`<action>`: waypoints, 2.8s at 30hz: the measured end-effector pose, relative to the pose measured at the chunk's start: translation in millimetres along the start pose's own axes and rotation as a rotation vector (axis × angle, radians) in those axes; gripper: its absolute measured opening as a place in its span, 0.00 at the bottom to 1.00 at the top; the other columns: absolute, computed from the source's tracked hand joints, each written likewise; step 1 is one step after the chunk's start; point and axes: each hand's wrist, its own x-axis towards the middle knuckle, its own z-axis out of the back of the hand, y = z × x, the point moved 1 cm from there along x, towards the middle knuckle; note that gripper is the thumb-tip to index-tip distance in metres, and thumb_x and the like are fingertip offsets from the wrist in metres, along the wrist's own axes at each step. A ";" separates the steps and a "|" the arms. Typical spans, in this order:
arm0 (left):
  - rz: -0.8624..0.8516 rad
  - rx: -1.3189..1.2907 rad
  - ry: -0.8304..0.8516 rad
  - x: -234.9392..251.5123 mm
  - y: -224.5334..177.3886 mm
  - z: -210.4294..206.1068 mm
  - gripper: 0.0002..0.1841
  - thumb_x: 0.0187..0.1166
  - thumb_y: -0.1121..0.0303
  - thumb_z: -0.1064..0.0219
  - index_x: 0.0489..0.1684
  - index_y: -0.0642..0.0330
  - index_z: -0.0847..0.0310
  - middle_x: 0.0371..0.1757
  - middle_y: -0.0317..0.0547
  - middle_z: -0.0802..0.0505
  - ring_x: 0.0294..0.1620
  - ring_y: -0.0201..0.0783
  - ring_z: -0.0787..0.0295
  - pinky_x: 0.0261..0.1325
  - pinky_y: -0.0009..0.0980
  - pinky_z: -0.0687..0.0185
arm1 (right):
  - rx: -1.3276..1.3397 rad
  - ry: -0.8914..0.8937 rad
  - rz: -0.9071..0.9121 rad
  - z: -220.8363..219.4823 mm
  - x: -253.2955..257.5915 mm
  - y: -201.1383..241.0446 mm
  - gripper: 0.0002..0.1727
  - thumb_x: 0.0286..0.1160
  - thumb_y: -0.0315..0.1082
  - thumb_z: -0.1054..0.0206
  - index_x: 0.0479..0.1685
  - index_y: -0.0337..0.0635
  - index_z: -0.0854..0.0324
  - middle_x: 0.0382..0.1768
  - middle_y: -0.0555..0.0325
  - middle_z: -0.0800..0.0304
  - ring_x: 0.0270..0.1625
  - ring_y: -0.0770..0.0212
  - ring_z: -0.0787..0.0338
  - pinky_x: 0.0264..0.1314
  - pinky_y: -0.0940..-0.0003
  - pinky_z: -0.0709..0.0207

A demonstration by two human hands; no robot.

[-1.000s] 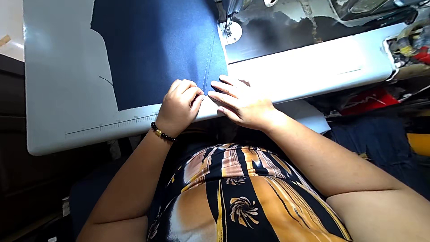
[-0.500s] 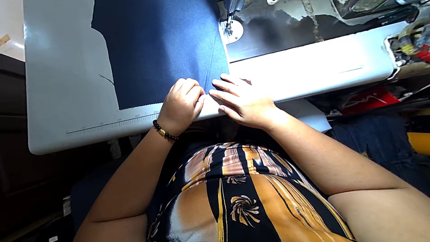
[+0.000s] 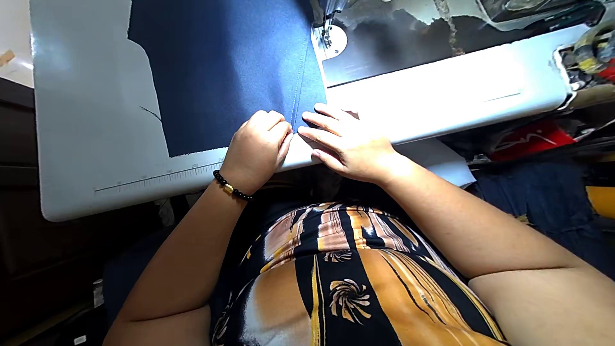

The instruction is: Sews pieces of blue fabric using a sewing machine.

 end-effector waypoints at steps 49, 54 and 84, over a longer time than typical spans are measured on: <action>0.101 0.204 0.208 129.5 56.2 -33.8 0.30 0.88 0.54 0.58 0.86 0.55 0.31 0.90 0.48 0.29 0.94 0.45 0.44 0.91 0.56 0.60 | 0.071 0.041 0.020 3.3 24.5 7.3 0.24 0.88 0.50 0.46 0.69 0.50 0.13 0.77 0.58 0.16 0.86 0.50 0.26 0.88 0.38 0.43; 0.115 0.227 0.201 128.4 54.6 -33.3 0.29 0.89 0.55 0.58 0.85 0.54 0.30 0.89 0.45 0.27 0.93 0.43 0.41 0.89 0.57 0.57 | 0.058 0.040 0.016 2.9 24.5 7.5 0.24 0.88 0.51 0.46 0.69 0.51 0.13 0.77 0.58 0.16 0.86 0.50 0.27 0.87 0.38 0.41; 0.116 -0.057 0.181 58.7 24.5 -21.5 0.22 0.89 0.63 0.56 0.67 0.54 0.17 0.87 0.37 0.24 0.91 0.39 0.38 0.82 0.63 0.47 | 0.435 -0.033 -0.305 62.6 34.2 -82.9 0.17 0.81 0.33 0.42 0.59 0.39 0.11 0.61 0.46 0.13 0.63 0.61 0.15 0.64 0.70 0.21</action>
